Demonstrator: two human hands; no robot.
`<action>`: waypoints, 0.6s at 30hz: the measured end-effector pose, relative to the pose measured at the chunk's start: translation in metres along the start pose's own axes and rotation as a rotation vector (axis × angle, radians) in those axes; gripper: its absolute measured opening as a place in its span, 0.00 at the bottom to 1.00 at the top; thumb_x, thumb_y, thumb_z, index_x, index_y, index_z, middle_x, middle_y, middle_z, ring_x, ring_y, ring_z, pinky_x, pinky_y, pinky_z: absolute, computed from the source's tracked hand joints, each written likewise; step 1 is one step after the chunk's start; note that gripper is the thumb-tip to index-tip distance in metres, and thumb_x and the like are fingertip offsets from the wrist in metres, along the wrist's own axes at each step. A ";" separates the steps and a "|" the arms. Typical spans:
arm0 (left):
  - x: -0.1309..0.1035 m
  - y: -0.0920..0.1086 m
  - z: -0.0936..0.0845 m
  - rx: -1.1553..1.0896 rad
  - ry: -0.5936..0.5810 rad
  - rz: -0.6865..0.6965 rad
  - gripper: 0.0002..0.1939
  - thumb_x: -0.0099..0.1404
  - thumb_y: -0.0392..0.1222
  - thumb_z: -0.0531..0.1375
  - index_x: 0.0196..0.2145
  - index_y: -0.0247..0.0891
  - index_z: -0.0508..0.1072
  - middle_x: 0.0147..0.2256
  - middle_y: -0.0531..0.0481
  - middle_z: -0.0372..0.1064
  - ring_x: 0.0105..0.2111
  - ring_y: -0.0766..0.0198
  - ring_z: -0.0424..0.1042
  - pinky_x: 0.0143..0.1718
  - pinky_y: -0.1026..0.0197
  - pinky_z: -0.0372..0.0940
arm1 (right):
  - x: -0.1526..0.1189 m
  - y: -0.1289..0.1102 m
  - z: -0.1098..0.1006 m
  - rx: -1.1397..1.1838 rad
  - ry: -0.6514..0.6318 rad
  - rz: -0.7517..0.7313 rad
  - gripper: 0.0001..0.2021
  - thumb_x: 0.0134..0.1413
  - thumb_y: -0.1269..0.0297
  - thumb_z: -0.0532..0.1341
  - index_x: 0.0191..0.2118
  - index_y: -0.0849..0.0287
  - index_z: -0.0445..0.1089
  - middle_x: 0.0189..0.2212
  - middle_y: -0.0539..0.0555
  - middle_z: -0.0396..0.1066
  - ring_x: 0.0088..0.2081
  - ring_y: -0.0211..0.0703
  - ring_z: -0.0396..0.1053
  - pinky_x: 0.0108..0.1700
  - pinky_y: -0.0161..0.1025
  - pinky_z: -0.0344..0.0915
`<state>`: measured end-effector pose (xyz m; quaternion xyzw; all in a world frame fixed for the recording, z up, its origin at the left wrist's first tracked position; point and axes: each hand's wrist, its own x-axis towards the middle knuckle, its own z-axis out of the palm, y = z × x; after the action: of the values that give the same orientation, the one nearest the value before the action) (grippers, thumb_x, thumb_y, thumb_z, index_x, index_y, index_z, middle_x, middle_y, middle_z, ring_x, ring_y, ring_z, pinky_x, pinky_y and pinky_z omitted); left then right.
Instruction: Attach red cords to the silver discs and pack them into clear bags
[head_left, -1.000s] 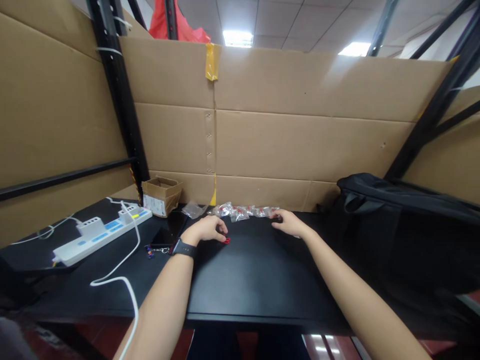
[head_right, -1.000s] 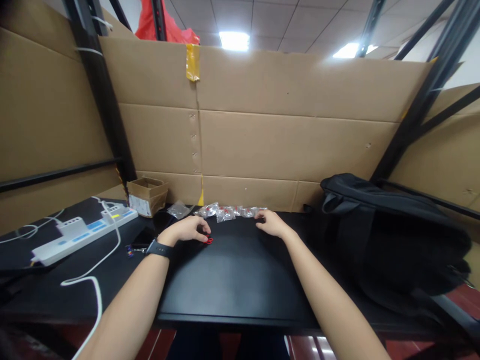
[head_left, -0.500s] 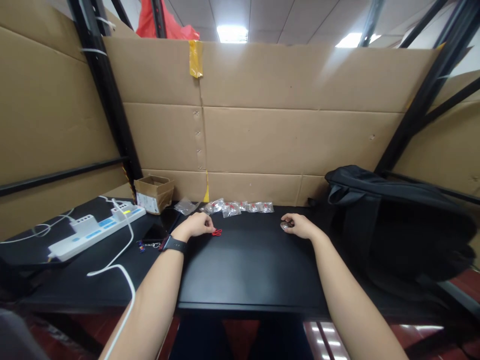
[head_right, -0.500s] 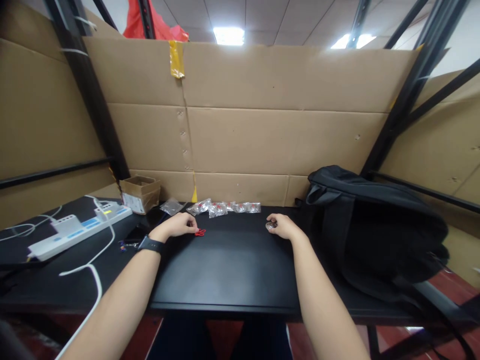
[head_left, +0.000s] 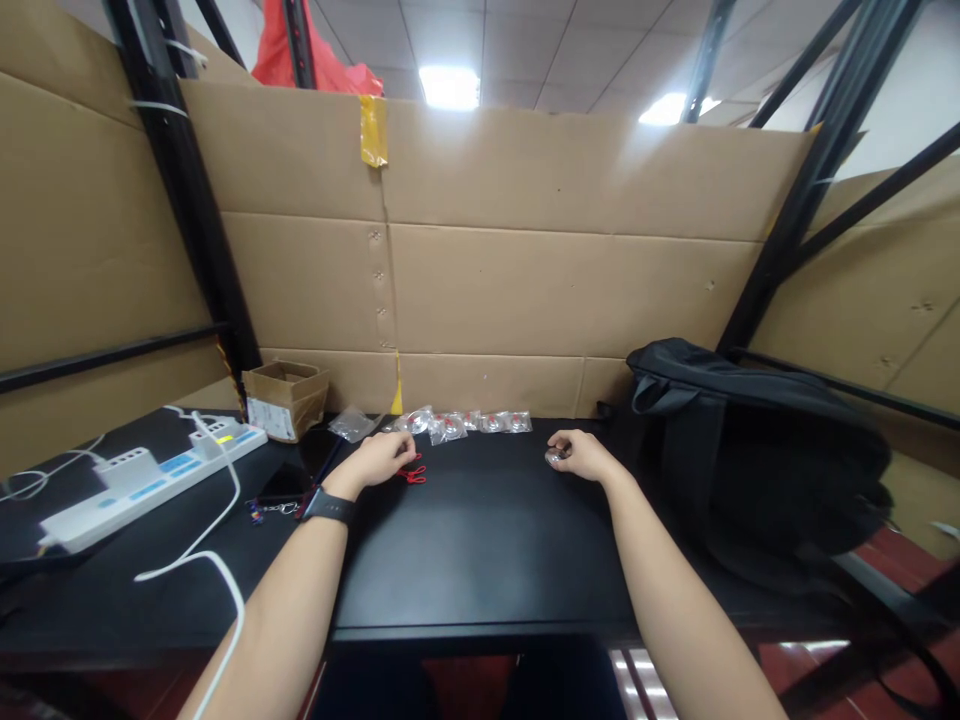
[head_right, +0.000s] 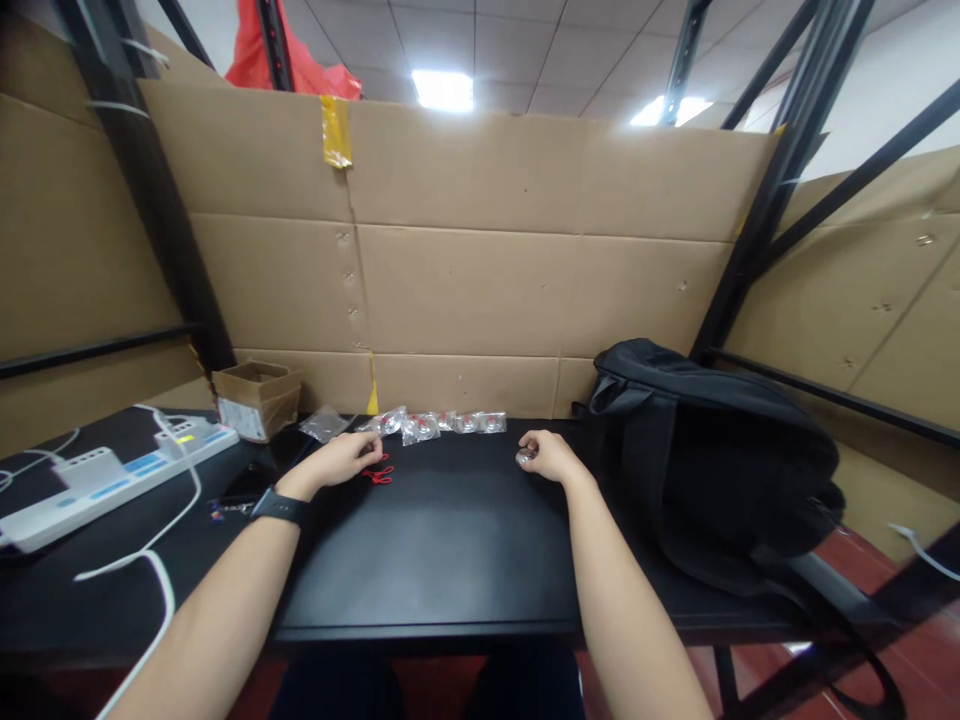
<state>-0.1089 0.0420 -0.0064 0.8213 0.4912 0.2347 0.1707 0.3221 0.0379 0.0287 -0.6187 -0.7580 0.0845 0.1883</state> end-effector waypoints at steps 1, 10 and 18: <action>0.000 0.002 0.000 -0.034 0.029 0.012 0.07 0.64 0.43 0.55 0.33 0.41 0.72 0.32 0.51 0.76 0.32 0.61 0.73 0.36 0.63 0.61 | 0.000 -0.002 -0.001 0.016 0.027 -0.005 0.18 0.37 0.69 0.70 0.40 0.57 0.77 0.36 0.54 0.77 0.35 0.43 0.73 0.38 0.36 0.66; 0.016 0.049 0.031 -0.500 0.229 0.154 0.11 0.62 0.46 0.62 0.39 0.38 0.77 0.38 0.47 0.78 0.41 0.58 0.75 0.46 0.59 0.65 | 0.000 -0.080 0.023 0.584 0.252 -0.274 0.20 0.42 0.65 0.69 0.45 0.56 0.72 0.43 0.56 0.76 0.42 0.46 0.74 0.36 0.37 0.69; 0.026 0.069 0.053 -0.799 0.221 0.165 0.15 0.64 0.50 0.61 0.34 0.34 0.77 0.34 0.45 0.77 0.36 0.59 0.75 0.44 0.58 0.67 | -0.017 -0.138 0.049 0.760 0.170 -0.384 0.23 0.43 0.69 0.70 0.48 0.53 0.70 0.47 0.55 0.74 0.47 0.47 0.74 0.41 0.39 0.70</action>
<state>-0.0193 0.0306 -0.0094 0.6970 0.3095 0.5063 0.4027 0.1812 -0.0039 0.0305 -0.3582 -0.7561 0.2698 0.4767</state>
